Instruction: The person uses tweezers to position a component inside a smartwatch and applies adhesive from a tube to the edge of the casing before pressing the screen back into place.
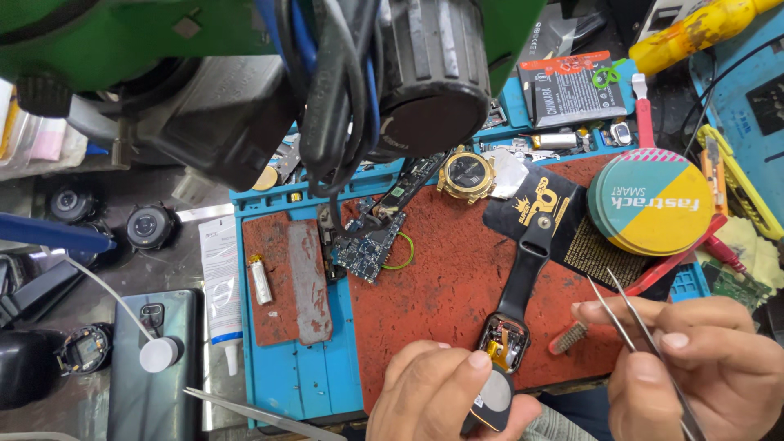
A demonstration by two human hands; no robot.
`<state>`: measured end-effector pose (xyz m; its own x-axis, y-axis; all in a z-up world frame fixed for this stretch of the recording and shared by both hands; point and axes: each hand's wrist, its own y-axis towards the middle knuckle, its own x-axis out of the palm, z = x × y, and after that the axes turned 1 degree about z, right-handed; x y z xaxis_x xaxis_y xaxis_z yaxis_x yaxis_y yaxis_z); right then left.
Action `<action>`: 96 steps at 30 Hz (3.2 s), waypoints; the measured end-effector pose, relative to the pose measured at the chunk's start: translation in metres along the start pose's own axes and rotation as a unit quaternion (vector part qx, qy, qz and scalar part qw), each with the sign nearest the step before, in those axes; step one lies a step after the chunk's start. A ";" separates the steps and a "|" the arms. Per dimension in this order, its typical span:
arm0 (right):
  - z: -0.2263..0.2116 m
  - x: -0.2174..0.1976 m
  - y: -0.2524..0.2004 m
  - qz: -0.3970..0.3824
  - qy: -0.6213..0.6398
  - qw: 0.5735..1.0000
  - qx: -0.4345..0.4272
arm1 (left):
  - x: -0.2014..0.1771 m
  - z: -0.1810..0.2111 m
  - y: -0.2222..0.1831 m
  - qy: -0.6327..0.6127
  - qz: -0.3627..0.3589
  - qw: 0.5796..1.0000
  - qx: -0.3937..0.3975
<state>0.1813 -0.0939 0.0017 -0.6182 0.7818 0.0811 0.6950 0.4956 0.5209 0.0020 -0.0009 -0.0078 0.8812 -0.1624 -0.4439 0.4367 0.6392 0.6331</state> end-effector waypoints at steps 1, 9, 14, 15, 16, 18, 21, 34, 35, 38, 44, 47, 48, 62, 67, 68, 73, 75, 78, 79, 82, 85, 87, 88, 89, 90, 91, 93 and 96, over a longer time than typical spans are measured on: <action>-0.003 -0.001 0.002 -0.002 -0.006 1.000 0.009 | 0.000 -0.001 -0.001 0.000 0.000 1.000 0.000; -0.015 0.008 0.014 -0.040 -0.136 0.989 0.032 | -0.001 -0.001 -0.002 -0.021 -0.003 1.000 0.003; -0.012 0.007 0.013 -0.029 -0.101 0.994 0.013 | 0.005 -0.005 -0.001 -0.023 0.032 0.999 0.021; -0.011 0.006 0.012 -0.032 -0.084 0.996 0.009 | 0.006 -0.005 -0.001 -0.033 0.040 0.998 0.025; -0.010 0.005 0.012 -0.034 -0.066 0.997 0.004 | 0.006 -0.006 -0.001 -0.032 0.040 0.998 0.026; -0.009 0.003 0.011 -0.030 -0.066 0.997 0.007 | 0.005 -0.007 -0.002 -0.039 0.035 0.998 0.030; -0.010 0.000 0.014 -0.044 -0.083 0.996 0.010 | 0.006 -0.007 -0.001 -0.034 0.038 0.998 0.037; -0.016 0.006 0.021 -0.122 -0.085 0.987 0.056 | 0.001 -0.003 0.003 -0.043 -0.007 0.999 0.000; -0.015 0.006 0.021 -0.131 -0.074 0.988 0.047 | 0.001 -0.003 0.002 -0.037 -0.009 0.999 -0.002; -0.015 0.002 0.021 -0.155 -0.069 0.985 0.026 | 0.001 -0.002 0.001 -0.027 -0.006 1.000 0.000; -0.016 -0.007 0.019 -0.164 -0.043 0.985 0.033 | -0.005 0.001 0.003 -0.033 -0.030 0.999 -0.020; -0.014 -0.014 0.018 -0.173 0.005 0.984 0.035 | -0.011 0.002 0.004 -0.038 -0.049 0.998 -0.027; -0.012 -0.017 0.020 -0.173 0.019 0.984 0.037 | -0.013 0.002 0.004 -0.042 -0.065 0.997 -0.030; 0.021 -0.075 0.034 -0.184 0.379 0.888 0.184 | -0.022 0.011 0.016 -0.006 -0.142 0.989 -0.027; 0.026 -0.080 0.035 -0.197 0.392 0.879 0.187 | -0.019 0.011 0.004 0.024 -0.147 0.988 -0.025; 0.026 -0.080 0.037 -0.204 0.385 0.881 0.183 | -0.017 0.010 0.001 0.029 -0.133 0.991 -0.013; 0.025 -0.085 0.040 -0.217 0.342 0.900 0.162 | -0.014 0.005 -0.008 0.043 -0.114 0.992 0.008; 0.034 -0.094 0.042 -0.199 0.308 0.917 0.154 | -0.015 0.004 -0.012 0.044 -0.124 0.991 0.015; 0.044 -0.120 0.043 -0.197 0.228 0.935 0.188 | -0.013 0.002 -0.018 0.064 -0.099 0.993 0.026; 0.048 -0.125 0.043 -0.197 0.202 0.938 0.200 | -0.012 0.002 -0.021 0.068 -0.095 0.993 0.024; 0.056 -0.122 0.048 -0.121 -0.209 0.940 0.242 | -0.005 0.002 -0.031 0.079 -0.067 0.994 0.019; 0.046 -0.100 0.060 -0.175 -0.214 0.913 0.301 | 0.002 0.001 -0.045 0.119 -0.011 0.993 0.000; 0.039 -0.083 0.059 -0.128 -0.188 0.941 0.252 | 0.006 -0.004 -0.055 0.091 0.031 0.995 0.002; 0.037 -0.079 0.061 -0.129 -0.187 0.941 0.251 | 0.007 -0.008 -0.059 0.092 0.031 0.995 0.002; 0.036 -0.078 0.061 -0.153 -0.235 0.941 0.189 | 0.007 -0.013 -0.063 0.064 0.024 0.998 -0.008; 0.036 -0.079 0.059 -0.164 -0.260 0.938 0.159 | 0.008 -0.017 -0.067 0.036 0.016 0.999 -0.017; 0.037 -0.078 0.060 -0.174 -0.283 0.935 0.127 | 0.007 -0.020 -0.071 0.035 0.015 0.999 -0.017; 0.037 -0.072 0.060 -0.163 -0.262 0.938 0.159 | 0.002 -0.027 -0.078 0.015 0.021 1.000 -0.011; 0.024 -0.060 0.056 -0.135 -0.281 0.945 0.101 | -0.007 -0.035 -0.087 -0.014 -0.023 0.999 -0.043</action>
<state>0.2658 -0.1042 0.0054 -0.5301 0.6664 -0.5243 0.6309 0.7231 0.2812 -0.0484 -0.0295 -0.0821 0.8655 -0.2133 -0.4532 0.4611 0.6927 0.5545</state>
